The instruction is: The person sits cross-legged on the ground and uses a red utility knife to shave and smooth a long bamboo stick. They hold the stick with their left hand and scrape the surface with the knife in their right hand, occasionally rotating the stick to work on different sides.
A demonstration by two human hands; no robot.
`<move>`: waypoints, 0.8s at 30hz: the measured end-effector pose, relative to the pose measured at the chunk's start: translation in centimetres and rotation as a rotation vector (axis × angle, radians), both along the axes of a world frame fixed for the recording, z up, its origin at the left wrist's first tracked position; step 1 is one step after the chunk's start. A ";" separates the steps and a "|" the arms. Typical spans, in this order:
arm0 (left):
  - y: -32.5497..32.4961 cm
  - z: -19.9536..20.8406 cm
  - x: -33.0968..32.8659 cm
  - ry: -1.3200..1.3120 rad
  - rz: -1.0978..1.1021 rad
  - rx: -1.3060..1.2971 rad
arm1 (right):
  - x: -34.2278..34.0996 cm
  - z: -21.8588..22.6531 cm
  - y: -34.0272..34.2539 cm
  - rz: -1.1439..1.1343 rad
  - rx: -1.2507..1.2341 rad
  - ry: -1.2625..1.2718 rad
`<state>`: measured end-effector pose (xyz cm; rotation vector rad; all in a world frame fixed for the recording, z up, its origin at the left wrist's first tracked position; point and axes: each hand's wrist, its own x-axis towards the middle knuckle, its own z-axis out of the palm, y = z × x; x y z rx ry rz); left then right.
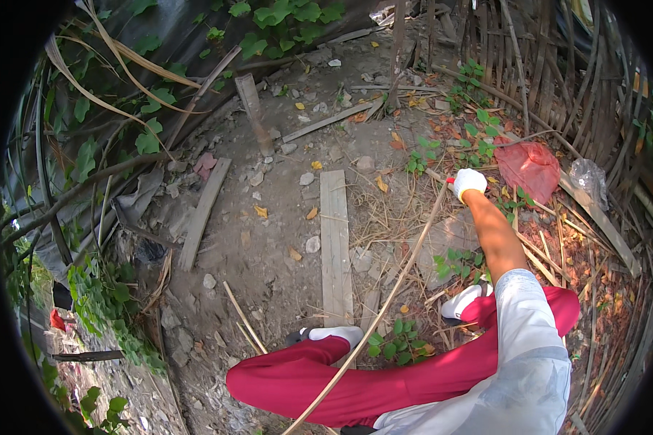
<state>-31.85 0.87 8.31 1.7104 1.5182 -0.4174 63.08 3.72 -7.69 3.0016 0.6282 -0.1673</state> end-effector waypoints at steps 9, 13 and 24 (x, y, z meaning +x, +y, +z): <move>-0.8 6.7 1.5 -0.298 0.679 0.031 | 5.4 0.4 -5.7 -0.016 0.115 -0.029; -0.1 0.4 0.0 -0.381 0.565 0.129 | 2.1 0.3 -3.5 -0.006 0.350 0.771; 0.5 -0.6 14.8 -0.034 0.273 -0.015 | -22.6 5.1 1.3 0.037 1.247 1.442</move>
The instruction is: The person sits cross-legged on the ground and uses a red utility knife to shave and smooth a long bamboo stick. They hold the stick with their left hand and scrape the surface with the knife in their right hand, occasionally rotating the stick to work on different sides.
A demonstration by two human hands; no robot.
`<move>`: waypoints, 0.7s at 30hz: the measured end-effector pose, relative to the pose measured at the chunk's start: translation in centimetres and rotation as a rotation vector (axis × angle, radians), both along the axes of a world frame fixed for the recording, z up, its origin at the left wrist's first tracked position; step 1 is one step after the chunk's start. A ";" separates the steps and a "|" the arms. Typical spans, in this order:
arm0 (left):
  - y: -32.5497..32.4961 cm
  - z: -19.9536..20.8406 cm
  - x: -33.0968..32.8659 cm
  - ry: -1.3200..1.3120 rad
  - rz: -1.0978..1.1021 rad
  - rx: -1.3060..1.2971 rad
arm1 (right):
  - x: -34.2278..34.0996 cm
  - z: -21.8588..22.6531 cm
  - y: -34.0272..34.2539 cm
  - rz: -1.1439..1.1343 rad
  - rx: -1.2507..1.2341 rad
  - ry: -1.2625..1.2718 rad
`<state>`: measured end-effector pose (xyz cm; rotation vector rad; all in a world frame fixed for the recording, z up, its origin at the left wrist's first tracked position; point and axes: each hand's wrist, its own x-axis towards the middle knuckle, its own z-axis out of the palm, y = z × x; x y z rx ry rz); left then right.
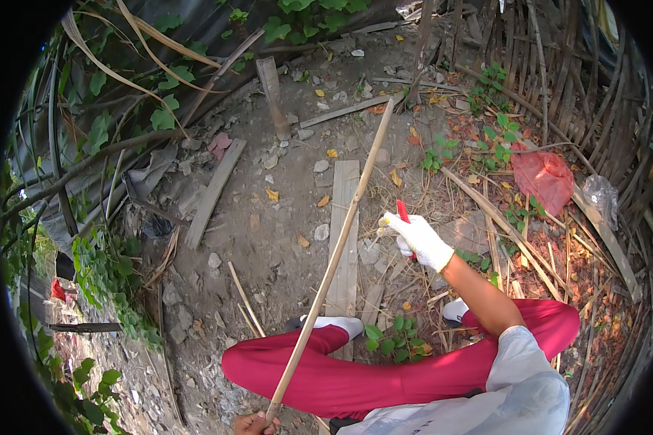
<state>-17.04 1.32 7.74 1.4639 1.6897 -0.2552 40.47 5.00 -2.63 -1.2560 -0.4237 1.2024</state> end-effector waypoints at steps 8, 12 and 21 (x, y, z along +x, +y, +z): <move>-1.6 -6.7 0.4 -0.610 0.413 -0.122 | -7.5 -0.2 1.3 -0.030 0.120 0.281; -0.9 -5.0 5.1 -0.786 0.319 -0.304 | -8.7 1.0 1.9 -0.016 0.216 0.307; -1.9 -3.8 12.6 -0.623 -0.199 0.338 | -7.0 4.3 3.7 -0.292 0.231 -0.274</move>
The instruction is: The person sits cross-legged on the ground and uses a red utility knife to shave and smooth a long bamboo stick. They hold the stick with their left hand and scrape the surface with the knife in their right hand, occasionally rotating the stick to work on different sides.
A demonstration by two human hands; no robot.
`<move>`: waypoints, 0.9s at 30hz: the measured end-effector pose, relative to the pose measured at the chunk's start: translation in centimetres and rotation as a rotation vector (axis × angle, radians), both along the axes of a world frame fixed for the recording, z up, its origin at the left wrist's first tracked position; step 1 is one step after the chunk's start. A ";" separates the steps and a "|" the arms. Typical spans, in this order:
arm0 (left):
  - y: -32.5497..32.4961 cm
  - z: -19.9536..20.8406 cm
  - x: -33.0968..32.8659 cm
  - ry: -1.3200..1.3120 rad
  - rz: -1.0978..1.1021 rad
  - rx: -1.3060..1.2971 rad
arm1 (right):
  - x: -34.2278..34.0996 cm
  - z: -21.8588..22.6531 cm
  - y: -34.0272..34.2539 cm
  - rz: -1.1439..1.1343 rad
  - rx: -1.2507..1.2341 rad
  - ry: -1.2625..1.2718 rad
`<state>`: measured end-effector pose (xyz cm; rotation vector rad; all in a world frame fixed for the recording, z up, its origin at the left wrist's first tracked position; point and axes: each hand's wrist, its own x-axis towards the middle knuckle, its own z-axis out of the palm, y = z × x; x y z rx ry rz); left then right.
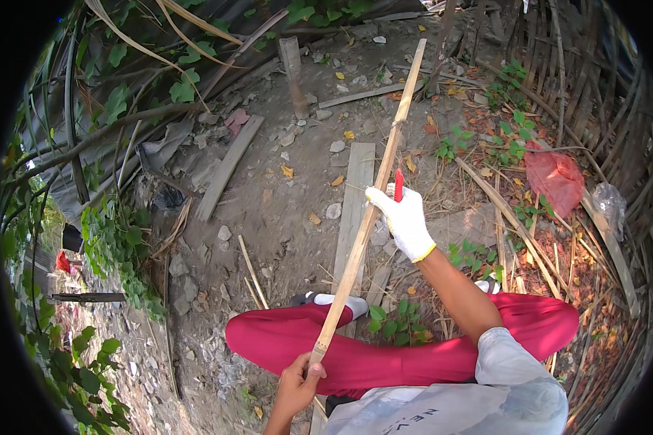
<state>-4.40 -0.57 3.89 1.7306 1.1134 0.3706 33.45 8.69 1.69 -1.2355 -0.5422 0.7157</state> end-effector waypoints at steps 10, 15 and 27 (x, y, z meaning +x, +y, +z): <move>1.3 -2.8 7.3 -0.211 0.144 -0.411 | -2.0 -0.8 -4.8 0.336 -0.316 -0.840; 2.8 -4.0 11.8 -0.248 0.086 -0.530 | -4.5 -2.3 -8.2 0.355 -0.419 -1.194; 4.3 -2.9 15.3 -0.195 0.055 -0.737 | -3.8 -1.6 -8.1 0.577 -0.774 -1.232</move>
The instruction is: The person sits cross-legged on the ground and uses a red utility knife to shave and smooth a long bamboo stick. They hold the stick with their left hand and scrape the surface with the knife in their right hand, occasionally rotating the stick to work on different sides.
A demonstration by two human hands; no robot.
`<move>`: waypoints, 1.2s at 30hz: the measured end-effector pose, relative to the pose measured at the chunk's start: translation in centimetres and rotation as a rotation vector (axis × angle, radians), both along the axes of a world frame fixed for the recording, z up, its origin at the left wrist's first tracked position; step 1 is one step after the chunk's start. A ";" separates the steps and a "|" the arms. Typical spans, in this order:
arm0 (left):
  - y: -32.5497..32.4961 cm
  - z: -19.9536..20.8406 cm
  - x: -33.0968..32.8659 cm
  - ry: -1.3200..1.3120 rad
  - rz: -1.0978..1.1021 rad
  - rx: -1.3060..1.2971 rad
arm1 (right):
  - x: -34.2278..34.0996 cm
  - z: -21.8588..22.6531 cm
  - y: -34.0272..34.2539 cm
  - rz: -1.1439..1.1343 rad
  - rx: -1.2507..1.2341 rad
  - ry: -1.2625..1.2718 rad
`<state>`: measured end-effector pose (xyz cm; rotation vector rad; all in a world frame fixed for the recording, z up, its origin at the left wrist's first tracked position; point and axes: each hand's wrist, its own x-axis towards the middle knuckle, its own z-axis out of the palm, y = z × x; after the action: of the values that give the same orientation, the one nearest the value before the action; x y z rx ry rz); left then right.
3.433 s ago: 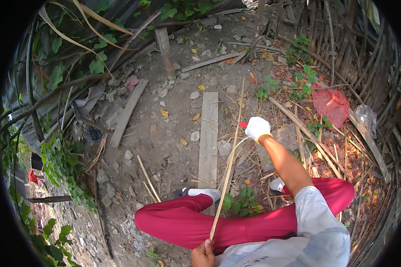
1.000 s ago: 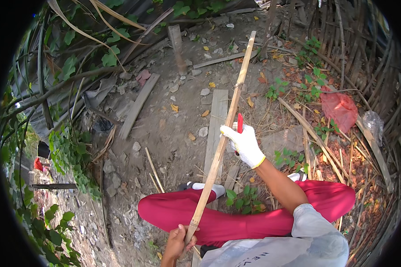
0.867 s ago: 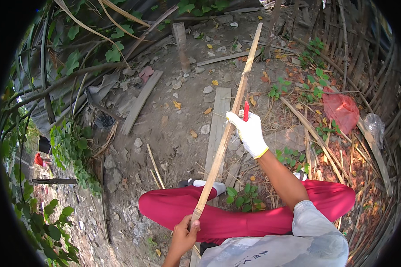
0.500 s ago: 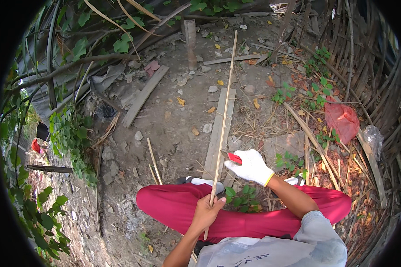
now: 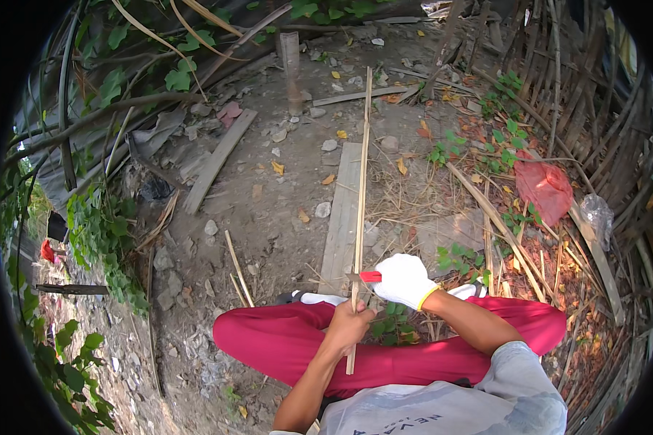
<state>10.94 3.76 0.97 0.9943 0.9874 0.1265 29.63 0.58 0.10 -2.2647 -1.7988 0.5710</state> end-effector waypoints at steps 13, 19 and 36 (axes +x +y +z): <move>-3.5 -2.8 -2.8 0.017 -0.253 -0.006 | 9.3 -4.2 1.8 -0.317 -0.003 -0.135; -1.9 -0.3 -3.8 0.081 -0.300 0.308 | 5.3 0.1 1.3 -0.206 0.062 -0.109; -7.4 2.1 -13.8 0.112 -0.373 0.309 | 16.3 -3.4 8.6 -0.603 0.015 -0.102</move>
<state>-2.88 -3.67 3.10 1.4667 0.8818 -0.0908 45.90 9.19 -3.29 -2.6767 -1.0444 0.3265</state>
